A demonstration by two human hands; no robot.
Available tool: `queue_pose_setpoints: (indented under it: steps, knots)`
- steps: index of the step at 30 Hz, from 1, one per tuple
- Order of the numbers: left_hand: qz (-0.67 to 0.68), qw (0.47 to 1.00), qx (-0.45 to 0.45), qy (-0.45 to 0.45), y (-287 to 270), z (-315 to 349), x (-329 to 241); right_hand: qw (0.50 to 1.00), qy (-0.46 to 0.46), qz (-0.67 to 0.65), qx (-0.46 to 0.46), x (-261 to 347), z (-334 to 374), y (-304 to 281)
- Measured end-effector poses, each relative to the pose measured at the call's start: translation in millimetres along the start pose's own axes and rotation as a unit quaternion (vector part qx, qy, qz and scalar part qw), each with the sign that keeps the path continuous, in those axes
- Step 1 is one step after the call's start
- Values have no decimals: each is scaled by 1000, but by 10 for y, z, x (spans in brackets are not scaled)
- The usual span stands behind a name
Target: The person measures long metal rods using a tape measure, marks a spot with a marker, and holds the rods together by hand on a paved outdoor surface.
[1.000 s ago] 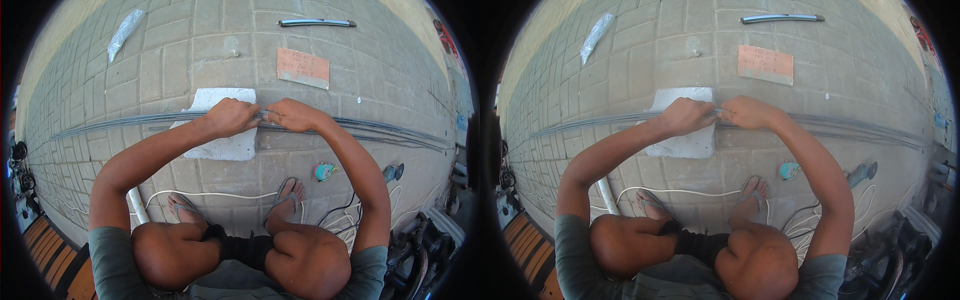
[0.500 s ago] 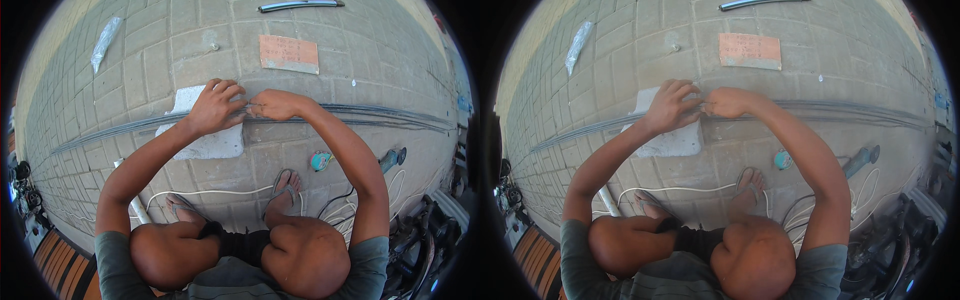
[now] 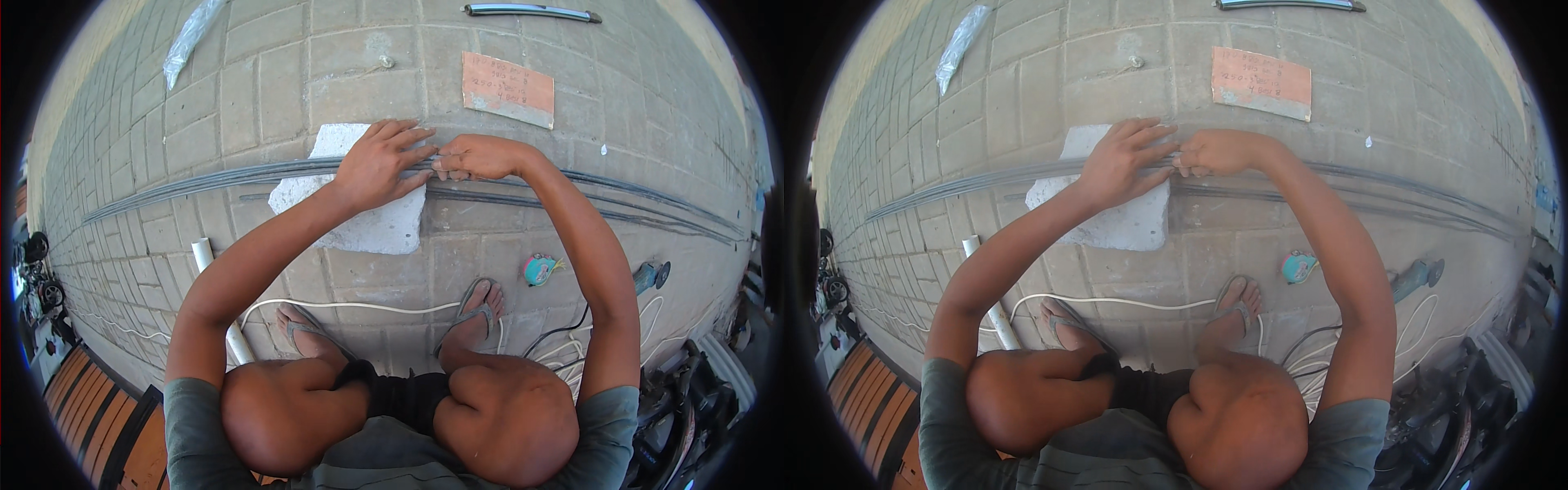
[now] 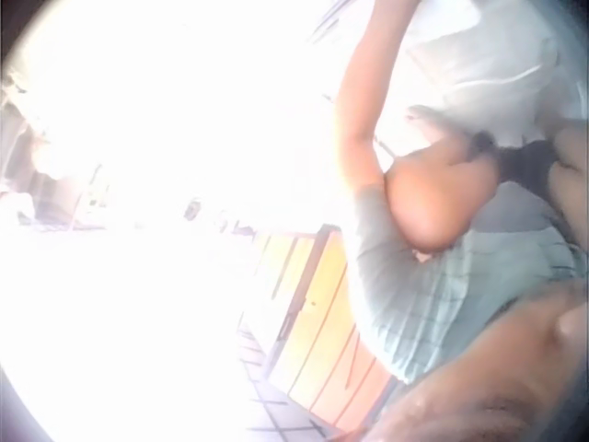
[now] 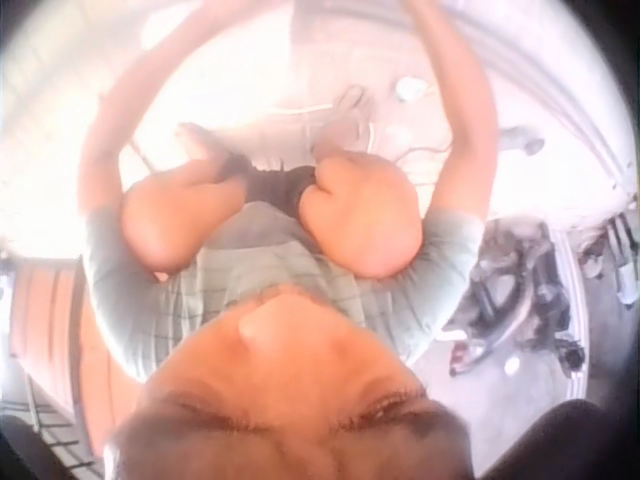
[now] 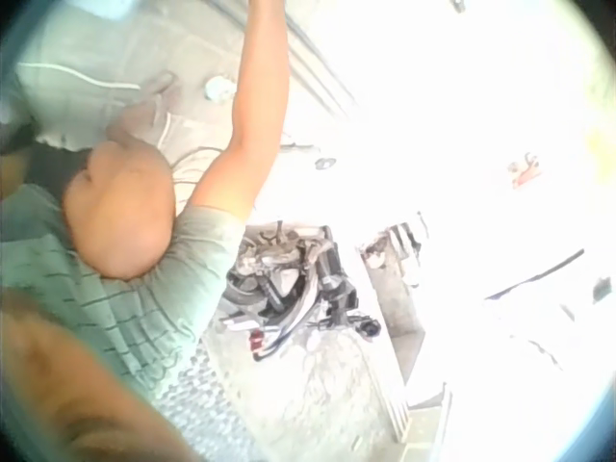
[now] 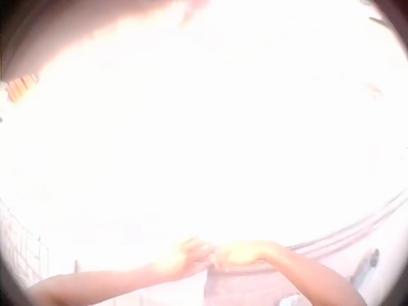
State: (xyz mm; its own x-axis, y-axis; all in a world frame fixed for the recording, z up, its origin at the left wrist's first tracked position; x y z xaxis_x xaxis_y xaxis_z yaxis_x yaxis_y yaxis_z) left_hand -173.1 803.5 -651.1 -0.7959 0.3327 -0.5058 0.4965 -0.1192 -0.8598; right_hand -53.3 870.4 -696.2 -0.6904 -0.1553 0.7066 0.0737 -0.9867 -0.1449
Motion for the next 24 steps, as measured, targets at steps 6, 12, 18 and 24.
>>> queue_pose_setpoints:
  steps: [6,12,18,24]
  knots:
    - [-25,999,-26,11,62,-164,-89,998,45,-53,3,-173,126,-114]
    - [-45,999,-16,-7,77,-108,-105,979,61,-145,131,-245,-232,-55]
    - [-140,987,70,-37,261,-148,-198,981,50,-151,114,-374,-85,-48]
    - [-145,984,92,-52,166,-40,-65,990,53,-105,80,-263,-239,-103]
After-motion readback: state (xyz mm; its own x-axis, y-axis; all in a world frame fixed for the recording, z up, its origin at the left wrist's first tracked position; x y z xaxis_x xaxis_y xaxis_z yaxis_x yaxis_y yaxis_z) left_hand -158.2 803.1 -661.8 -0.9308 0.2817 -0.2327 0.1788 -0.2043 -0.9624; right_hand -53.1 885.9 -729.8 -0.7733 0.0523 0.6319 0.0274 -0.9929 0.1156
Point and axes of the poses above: each hand's wrist, its own z-axis away from the middle knuckle, its own y-axis out of the palm, x = y × z, the point moved 8 cm from there along -z, towards the middle knuckle, and after that the axes turned 2 degrees about -x, right-handed, at the moved point
